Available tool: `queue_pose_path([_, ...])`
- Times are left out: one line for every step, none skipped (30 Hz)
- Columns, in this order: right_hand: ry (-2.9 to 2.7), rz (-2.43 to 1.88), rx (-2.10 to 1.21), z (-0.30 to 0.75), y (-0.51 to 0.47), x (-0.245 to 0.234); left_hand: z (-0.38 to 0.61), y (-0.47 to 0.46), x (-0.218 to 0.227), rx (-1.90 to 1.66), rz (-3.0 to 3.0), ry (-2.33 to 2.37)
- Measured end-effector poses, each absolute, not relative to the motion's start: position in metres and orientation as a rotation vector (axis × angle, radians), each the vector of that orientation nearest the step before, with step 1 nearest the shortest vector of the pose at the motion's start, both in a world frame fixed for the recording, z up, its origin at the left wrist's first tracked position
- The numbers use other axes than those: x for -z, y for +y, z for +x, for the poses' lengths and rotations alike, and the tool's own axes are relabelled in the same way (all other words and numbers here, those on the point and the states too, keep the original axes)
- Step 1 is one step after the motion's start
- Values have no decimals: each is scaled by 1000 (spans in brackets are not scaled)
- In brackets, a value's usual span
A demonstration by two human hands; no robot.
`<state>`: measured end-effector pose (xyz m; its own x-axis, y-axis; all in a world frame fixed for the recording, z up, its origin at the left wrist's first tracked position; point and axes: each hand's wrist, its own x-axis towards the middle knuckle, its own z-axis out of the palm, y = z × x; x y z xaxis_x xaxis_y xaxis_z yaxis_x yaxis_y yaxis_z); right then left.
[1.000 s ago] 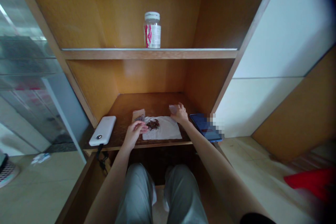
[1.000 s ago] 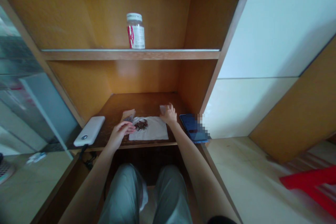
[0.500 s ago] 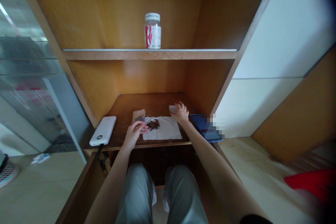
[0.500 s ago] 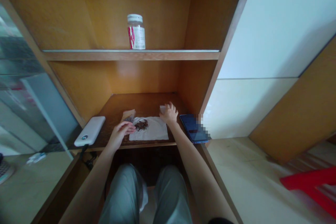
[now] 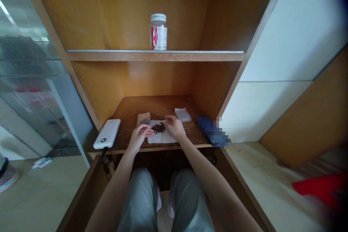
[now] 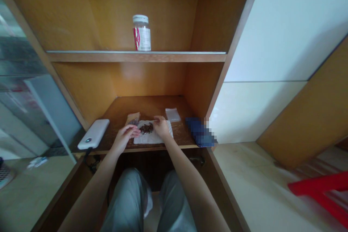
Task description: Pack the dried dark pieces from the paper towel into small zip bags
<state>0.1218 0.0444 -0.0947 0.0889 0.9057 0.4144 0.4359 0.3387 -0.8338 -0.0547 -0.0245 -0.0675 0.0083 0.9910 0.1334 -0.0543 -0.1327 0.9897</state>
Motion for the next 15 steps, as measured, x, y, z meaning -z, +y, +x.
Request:
queue_pose_path([-1541,-1277,-540,122,42,95,-54,-25,68,-1320,1280,1100])
queue_pose_path([-1550,-1280,-535,122,40,95,-54,-25,69,-1325,1293,1104])
queue_pose_path([-1553,-1281,-533,122,39,94,-53,-25,70,-1343,1314,1107])
queue_pose_path([-1549,-1280,-535,123,38,94,-53,-25,71,-1378,1342,1116])
queue_pose_path([-1542,-1281,-541,123,37,94,-52,-26,71,-1428,1382,1133])
queue_pose_path([-1537,-1283,-550,124,37,94,-52,-26,70,-1486,1434,1157])
queue_pose_path([-1533,-1285,-558,124,36,94,-52,-25,69,-1543,1496,1185])
queue_pose_path([-1531,-1286,-563,125,36,94,-52,-24,67,-1591,1563,1220])
queue_pose_path([-1532,-1285,-566,125,36,94,-53,-22,64,-1622,1633,1258])
queue_pose_path([-1537,-1283,-566,125,36,94,-54,-20,62,-1634,1703,1297])
queue_pose_path([-1544,-1281,-566,126,36,94,-55,-16,59,-1631,1764,1349])
queue_pose_path([-1548,-1278,-565,126,35,93,-57,-12,56,-1612,1824,1398])
queue_pose_path([-1552,-1273,-564,126,34,93,-58,-7,55,-1578,1882,1441])
queue_pose_path([-1556,-1266,-565,126,34,92,-60,-2,53,-1534,1933,1459])
queue_pose_path([-1560,-1259,-569,126,33,91,-62,3,53,-1494,1973,1469])
